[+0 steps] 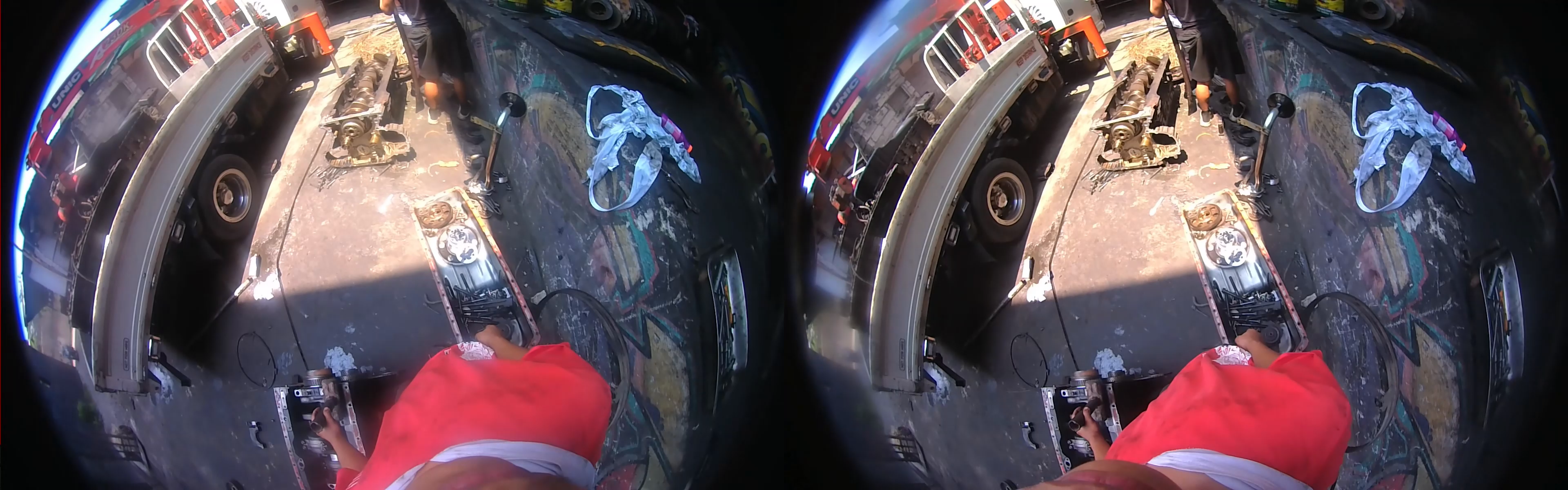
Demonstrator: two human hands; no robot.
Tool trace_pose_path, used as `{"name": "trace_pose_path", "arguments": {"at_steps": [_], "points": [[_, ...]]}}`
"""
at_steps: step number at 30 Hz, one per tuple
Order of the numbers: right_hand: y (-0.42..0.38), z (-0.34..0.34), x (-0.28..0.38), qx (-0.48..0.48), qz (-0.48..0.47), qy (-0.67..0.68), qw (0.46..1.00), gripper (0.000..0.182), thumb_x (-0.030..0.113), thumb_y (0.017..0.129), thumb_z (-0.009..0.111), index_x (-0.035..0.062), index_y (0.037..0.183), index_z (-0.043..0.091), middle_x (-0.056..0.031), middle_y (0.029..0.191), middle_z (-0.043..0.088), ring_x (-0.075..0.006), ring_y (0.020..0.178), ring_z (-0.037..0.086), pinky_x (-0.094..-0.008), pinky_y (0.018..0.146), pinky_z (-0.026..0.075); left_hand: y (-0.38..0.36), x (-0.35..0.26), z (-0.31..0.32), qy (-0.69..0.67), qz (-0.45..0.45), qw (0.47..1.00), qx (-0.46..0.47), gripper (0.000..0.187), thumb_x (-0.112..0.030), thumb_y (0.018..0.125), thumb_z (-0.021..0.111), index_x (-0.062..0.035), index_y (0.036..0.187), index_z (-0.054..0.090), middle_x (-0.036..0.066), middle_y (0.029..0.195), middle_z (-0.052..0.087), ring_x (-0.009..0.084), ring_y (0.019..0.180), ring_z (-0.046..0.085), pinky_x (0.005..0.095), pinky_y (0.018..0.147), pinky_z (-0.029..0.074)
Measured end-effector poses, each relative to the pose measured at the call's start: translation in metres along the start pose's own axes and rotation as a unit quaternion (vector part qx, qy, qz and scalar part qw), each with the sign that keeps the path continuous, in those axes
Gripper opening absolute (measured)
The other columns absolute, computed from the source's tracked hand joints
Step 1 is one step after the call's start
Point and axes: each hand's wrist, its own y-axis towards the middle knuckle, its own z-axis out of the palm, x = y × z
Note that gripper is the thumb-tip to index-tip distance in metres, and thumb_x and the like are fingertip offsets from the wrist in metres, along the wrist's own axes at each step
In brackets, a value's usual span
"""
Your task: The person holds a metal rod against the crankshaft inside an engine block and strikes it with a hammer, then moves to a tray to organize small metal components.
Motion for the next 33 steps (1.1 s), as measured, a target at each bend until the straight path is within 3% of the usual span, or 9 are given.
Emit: {"name": "trace_pose_path", "arguments": {"at_steps": [13,18,33], "points": [[-0.011,-0.009,0.012,-0.001,0.009,-0.007,1.000,0.051,0.029,0.062,0.059,-0.0039,0.101,0.058,-0.0254,0.108,0.054,-0.0353,0.103,0.053,-0.0373,0.087,0.042,-0.002,-0.018,0.001,-0.018,-0.031,0.999,-0.005,0.027,-0.015,0.076,0.061,0.0034,0.095,0.054,0.013,0.089,0.056,0.0231,0.081,0.054,0.0328,0.076,0.043],[0.005,0.002,0.003,0.001,0.000,0.017,1.000,0.050,0.027,0.062,0.059,-0.0039,0.101,0.058,-0.0255,0.108,0.054,-0.0363,0.103,0.053,-0.0375,0.087,0.042,0.001,-0.004,0.001,-0.018,-0.004,1.000,-0.004,0.028,-0.015,0.075,0.061,0.0038,0.095,0.054,0.014,0.090,0.056,0.0239,0.083,0.054,0.0341,0.078,0.042],[0.020,0.015,0.001,-0.018,-0.002,0.009,1.000,0.048,0.026,0.060,0.061,-0.0056,0.097,0.059,-0.0267,0.104,0.056,-0.0357,0.099,0.055,-0.0366,0.084,0.043,0.000,-0.004,0.000,-0.033,-0.030,0.999,-0.003,0.030,-0.014,0.074,0.062,0.0042,0.096,0.054,0.013,0.093,0.056,0.0243,0.088,0.053,0.0347,0.081,0.041]]}}
